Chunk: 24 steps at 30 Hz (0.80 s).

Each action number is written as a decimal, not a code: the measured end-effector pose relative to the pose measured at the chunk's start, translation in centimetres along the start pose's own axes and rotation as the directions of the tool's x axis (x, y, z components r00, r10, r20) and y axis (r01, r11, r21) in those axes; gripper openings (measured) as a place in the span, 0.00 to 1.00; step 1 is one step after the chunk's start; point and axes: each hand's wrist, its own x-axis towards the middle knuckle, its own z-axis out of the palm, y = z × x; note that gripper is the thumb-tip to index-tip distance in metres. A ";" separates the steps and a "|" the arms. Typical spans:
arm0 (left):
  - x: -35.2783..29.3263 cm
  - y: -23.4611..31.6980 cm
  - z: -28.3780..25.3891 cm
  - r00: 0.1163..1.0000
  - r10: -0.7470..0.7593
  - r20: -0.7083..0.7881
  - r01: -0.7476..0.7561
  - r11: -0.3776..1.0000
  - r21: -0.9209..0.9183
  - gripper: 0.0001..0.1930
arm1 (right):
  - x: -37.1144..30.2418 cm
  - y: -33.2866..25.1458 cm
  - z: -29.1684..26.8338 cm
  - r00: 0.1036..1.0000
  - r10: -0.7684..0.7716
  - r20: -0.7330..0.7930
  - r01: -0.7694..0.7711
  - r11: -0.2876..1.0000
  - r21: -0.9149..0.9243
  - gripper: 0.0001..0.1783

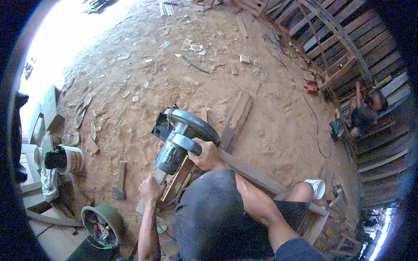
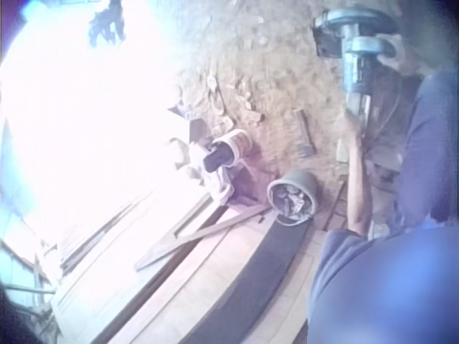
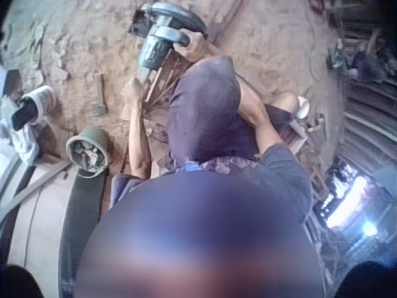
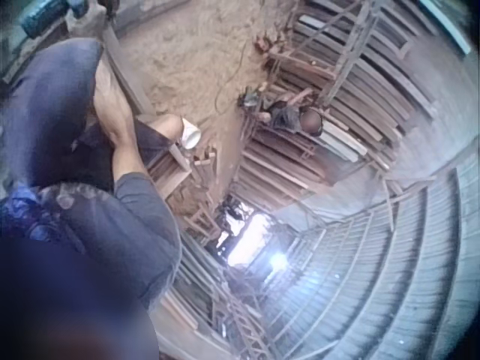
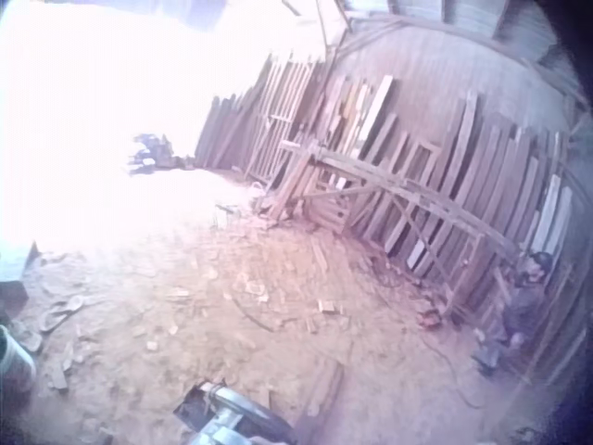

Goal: The person uses a circular saw to cut a wooden frame in a workshop. They position the frame, make several cuts, and adjust the wood between cuts.

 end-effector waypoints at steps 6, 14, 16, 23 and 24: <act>0.1 0.4 -0.8 1.000 -0.006 0.013 0.006 1.000 -0.006 0.28 | 0.0 -0.6 -0.7 0.990 0.019 -0.138 -0.030 0.997 -0.078 0.12; 0.2 1.7 -1.0 1.000 0.008 0.027 -0.011 0.994 0.106 0.28 | 0.9 1.4 -10.7 0.965 0.067 -0.253 -0.087 0.994 -0.071 0.15; 0.1 2.2 -1.3 0.999 -0.008 0.031 0.003 0.986 0.165 0.29 | 0.9 1.4 -13.6 0.947 0.096 -0.307 -0.115 0.993 -0.042 0.13; 0.5 4.2 -2.3 0.952 -0.236 0.194 0.167 0.934 0.317 0.41 | -5.3 0.0 -24.8 0.884 0.282 -0.371 -0.304 0.953 0.001 0.11; 0.4 4.5 -2.4 0.928 -0.292 0.230 0.210 0.923 0.322 0.51 | -6.7 -0.3 -26.2 0.867 0.294 -0.402 -0.315 0.949 0.014 0.12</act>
